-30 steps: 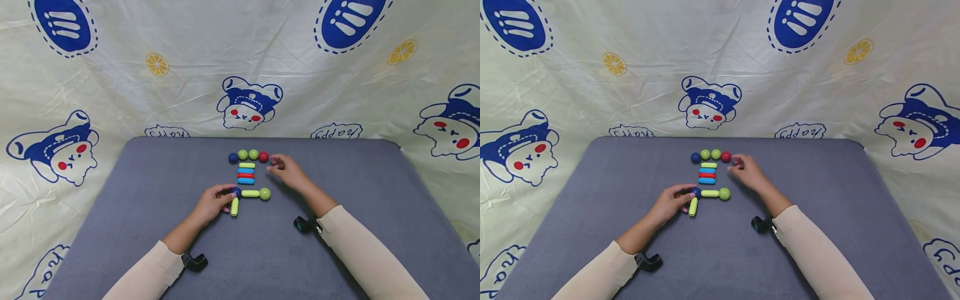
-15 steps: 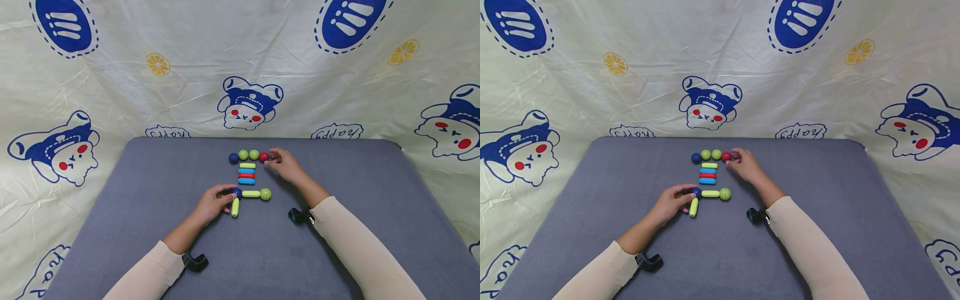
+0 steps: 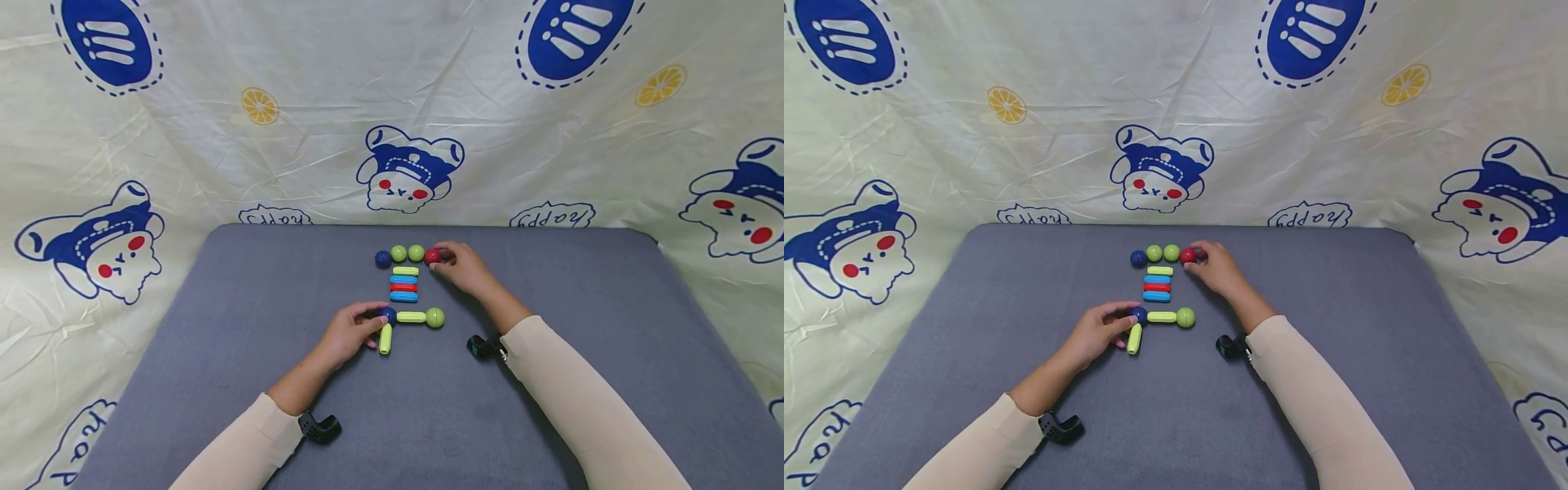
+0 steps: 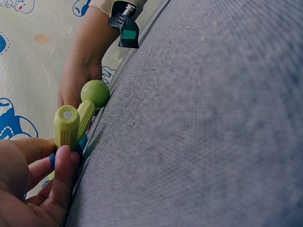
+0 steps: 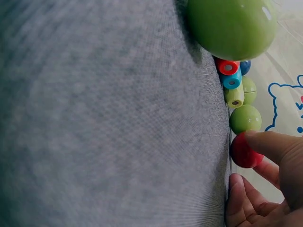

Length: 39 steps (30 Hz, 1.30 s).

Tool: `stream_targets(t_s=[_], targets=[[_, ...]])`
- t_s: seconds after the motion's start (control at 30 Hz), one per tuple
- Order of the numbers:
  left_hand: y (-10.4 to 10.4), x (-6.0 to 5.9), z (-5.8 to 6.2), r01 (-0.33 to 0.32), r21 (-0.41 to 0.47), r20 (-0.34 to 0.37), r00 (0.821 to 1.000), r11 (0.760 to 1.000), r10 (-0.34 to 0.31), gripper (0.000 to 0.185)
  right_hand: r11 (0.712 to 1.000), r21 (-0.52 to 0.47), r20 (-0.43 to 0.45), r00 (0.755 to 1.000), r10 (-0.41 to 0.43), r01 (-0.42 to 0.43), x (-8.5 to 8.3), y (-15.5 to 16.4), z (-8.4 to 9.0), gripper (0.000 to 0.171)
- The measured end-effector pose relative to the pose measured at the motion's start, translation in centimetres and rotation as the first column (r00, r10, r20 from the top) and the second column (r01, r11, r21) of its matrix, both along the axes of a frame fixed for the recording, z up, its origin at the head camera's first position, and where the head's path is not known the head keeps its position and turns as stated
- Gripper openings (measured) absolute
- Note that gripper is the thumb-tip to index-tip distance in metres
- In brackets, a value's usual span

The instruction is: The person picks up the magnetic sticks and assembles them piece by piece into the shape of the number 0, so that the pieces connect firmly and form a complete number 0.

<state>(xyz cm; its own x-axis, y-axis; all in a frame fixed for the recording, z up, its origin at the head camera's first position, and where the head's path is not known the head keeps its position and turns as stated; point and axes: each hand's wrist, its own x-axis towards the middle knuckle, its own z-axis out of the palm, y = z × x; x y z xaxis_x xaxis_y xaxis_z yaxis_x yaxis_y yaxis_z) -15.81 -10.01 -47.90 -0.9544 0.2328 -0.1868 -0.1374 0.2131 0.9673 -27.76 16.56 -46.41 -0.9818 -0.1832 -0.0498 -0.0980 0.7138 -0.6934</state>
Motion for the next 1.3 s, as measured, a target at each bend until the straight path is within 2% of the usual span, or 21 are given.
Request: stream_targets(t_s=[0.33,0.57,0.83,1.13,1.3], targets=[[0.0,0.0,0.0,0.008,0.0,0.0,1.0,1.0,-0.008,0.034,1.0,0.019,-0.003,1.0,0.011,-0.011,0.2,0.0,0.4,0.044],[0.1,0.0,-0.1,0.016,0.002,-0.016,1.0,1.0,-0.016,0.035,0.998,-0.062,0.043,0.999,0.006,-0.004,0.5,0.9,0.6,0.044],[0.0,0.0,0.0,0.015,-0.007,-0.013,1.0,1.0,-0.015,0.036,0.995,-0.098,0.096,0.995,-0.009,0.019,0.9,1.0,1.4,0.045],[0.1,0.0,-0.2,0.005,0.015,-0.021,1.0,1.0,-0.004,0.035,0.987,-0.157,0.027,1.0,0.013,-0.009,2.4,0.8,2.7,0.044],[0.1,-0.1,-0.3,0.008,0.0,-0.022,1.0,1.0,-0.008,0.036,0.983,-0.178,0.014,0.999,0.035,-0.032,3.6,0.6,3.3,0.042]])
